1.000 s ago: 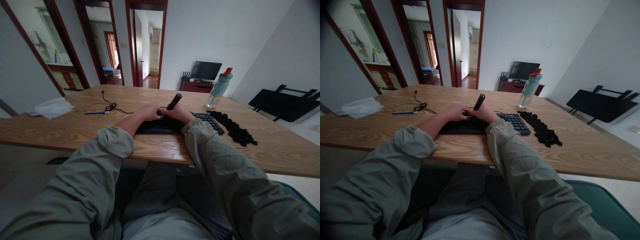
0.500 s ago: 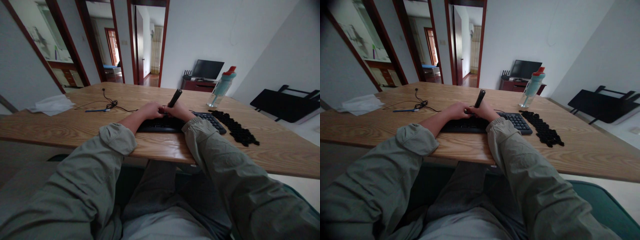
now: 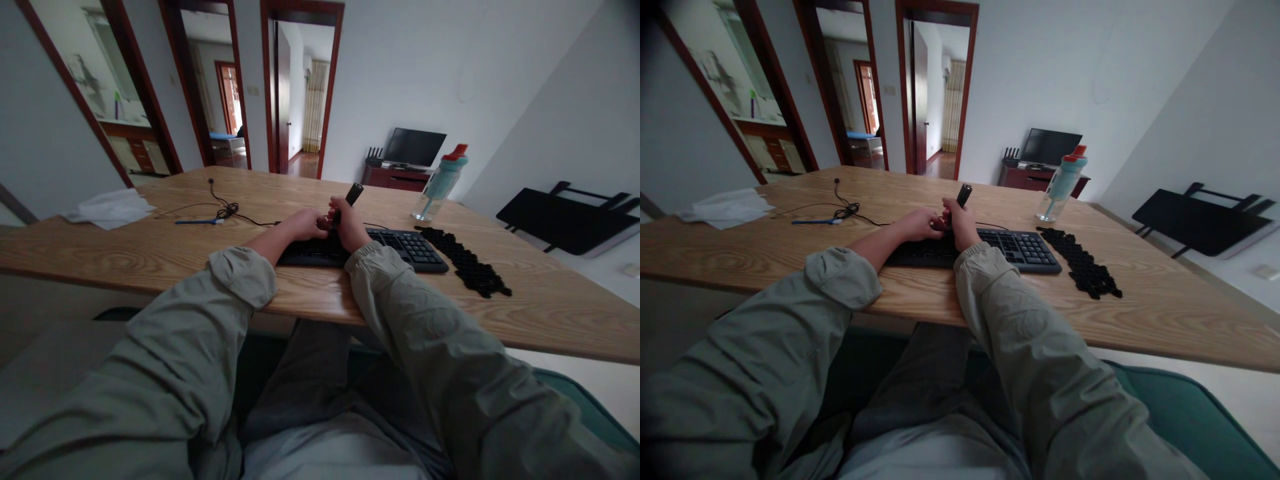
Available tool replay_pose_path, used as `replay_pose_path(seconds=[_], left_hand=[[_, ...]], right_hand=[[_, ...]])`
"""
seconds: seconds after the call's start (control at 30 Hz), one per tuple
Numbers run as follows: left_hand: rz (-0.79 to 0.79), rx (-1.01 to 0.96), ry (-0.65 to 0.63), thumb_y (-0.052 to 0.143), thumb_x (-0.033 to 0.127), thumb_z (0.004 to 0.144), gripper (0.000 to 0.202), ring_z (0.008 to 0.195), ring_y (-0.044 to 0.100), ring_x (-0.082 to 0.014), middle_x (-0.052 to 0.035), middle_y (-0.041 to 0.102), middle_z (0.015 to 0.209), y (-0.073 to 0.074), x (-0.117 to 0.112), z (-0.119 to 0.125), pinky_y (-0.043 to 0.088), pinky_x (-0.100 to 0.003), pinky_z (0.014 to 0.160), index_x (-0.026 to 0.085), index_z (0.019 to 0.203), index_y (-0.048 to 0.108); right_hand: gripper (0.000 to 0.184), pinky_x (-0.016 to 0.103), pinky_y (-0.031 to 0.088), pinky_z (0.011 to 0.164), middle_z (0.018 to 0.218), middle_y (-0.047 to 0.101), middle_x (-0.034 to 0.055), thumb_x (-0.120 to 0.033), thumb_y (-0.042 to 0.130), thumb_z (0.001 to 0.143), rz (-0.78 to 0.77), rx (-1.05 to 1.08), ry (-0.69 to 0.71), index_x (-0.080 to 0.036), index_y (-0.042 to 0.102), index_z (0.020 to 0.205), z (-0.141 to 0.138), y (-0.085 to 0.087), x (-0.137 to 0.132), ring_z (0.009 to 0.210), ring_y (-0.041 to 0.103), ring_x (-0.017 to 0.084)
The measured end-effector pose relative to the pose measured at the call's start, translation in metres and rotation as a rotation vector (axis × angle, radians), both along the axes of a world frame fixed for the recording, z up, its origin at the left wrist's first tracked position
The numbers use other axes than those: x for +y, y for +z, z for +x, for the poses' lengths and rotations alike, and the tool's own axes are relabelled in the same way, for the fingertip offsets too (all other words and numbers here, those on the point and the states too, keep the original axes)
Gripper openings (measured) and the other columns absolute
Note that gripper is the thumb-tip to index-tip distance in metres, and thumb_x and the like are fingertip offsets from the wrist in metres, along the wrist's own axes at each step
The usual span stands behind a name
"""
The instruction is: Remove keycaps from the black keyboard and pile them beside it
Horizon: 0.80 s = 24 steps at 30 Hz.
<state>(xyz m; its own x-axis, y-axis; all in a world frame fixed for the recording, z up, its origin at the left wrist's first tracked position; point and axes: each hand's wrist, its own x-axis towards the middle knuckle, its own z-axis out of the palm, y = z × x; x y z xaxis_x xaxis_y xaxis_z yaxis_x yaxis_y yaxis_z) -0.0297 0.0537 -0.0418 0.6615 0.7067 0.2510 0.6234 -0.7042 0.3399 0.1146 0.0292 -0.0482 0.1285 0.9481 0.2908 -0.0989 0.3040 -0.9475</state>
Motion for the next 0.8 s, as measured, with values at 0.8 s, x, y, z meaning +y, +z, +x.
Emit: replay_pose_path(seconds=[0.8], left_hand=[[0.018, -0.029, -0.002, 0.071, 0.033, 0.075, 0.026, 0.082, 0.064, -0.0179, -0.0043, 0.074, 0.091, 0.002, 0.0, -0.002, 0.045, -0.026, 0.071, 0.016, 0.094, 0.074]], right_hand=[[0.021, 0.031, 0.042, 0.07, 0.074, 0.061, 0.0016, -0.04, 0.062, 0.079, 0.171, -0.705, -0.094, -0.019, 0.061, 0.077, 0.037, 0.01, -0.026, 0.074, 0.054, 0.018]])
